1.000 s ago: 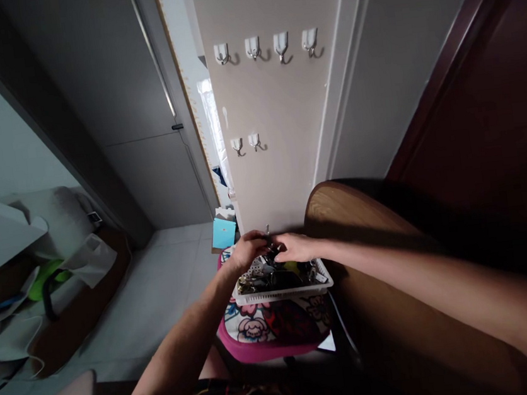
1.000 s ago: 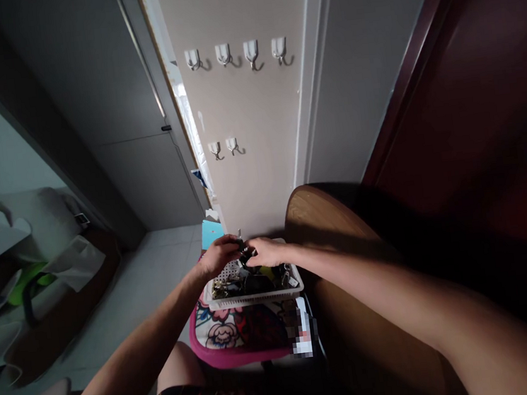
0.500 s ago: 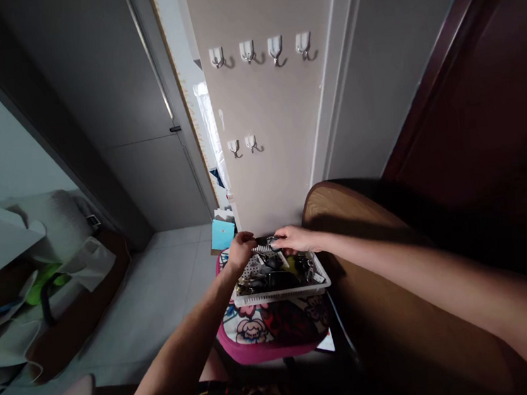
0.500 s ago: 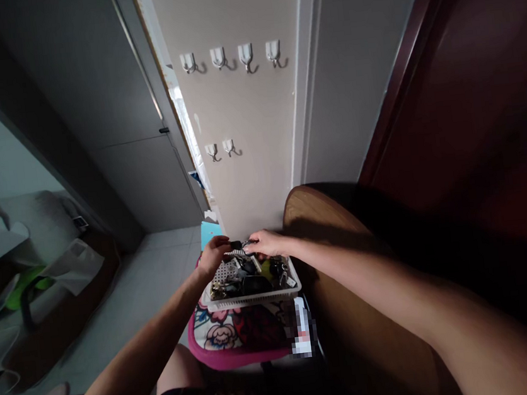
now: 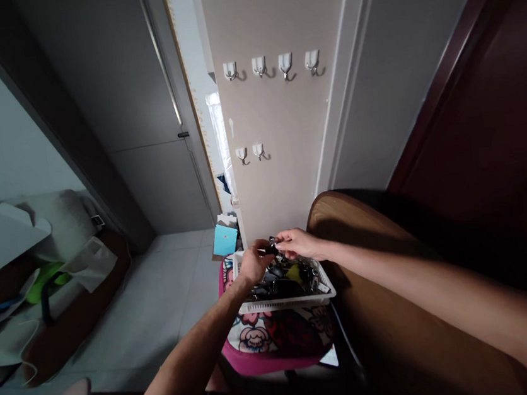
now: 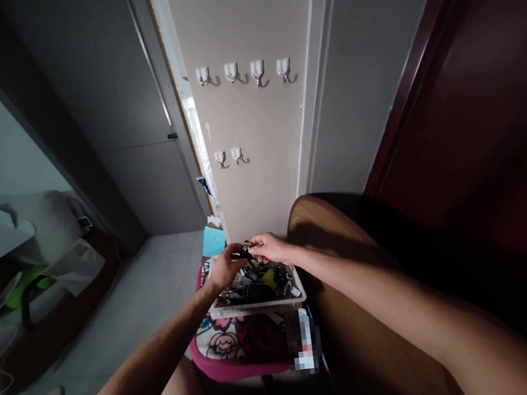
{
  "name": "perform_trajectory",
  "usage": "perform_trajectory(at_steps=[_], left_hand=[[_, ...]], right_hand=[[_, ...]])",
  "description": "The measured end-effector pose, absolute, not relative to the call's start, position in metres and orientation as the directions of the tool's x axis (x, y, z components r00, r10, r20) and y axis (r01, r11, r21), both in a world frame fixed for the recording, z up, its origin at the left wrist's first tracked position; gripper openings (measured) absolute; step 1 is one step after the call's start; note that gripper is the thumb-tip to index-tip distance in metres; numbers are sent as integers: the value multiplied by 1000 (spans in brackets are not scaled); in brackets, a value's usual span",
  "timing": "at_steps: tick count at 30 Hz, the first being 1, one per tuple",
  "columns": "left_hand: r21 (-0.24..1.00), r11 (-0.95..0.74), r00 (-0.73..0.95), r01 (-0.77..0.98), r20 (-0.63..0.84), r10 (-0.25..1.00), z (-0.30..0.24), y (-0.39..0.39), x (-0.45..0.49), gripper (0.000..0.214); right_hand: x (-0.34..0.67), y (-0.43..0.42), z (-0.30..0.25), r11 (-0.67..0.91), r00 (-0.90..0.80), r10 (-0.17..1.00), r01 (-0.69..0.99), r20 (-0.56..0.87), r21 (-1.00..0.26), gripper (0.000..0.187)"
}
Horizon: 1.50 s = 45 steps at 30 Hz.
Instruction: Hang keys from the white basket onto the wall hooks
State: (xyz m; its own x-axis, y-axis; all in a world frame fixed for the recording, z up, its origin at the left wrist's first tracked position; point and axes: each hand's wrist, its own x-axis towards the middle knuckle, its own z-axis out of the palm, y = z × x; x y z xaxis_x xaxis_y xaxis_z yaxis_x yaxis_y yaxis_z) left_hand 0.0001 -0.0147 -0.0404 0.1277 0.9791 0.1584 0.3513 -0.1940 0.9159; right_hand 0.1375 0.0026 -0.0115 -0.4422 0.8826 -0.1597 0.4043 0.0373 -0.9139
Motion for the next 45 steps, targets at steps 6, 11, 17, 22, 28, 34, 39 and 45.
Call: perform_trajectory(at_steps=[6,11,17,22,28,34,39,45], left_hand=[[899,-223,68,377,213,975,-36,-14,-2,32],[788,-362,207,498,298,932,-26,-12,1,21],[886,-235,274,399,129,953,-28,-3,7,22],[972,-135,299,191,73,952,-29,-3,5,23],[975,86,333,-203,-14,943,-18,-11,9,18],[873,309,452,-376,-119,884,4,-21,18,17],[878,274,445,-393,-79,892,9,-19,21,19],[942,184,389,-282,-63,919,-1,-15,27,17]], right_hand=[[135,4,-3,223,-424,905,507,-16,-833,13],[137,3,6,412,-444,890,690,103,-595,12],[141,0,25,548,-505,834,708,223,-446,12],[148,5,39,452,-338,891,709,302,-541,18],[154,10,30,266,-413,909,483,51,-834,21],[145,5,27,197,-430,897,194,97,-961,26],[142,2,30,132,-415,908,143,62,-981,18],[141,6,34,246,-307,932,142,194,-959,15]])
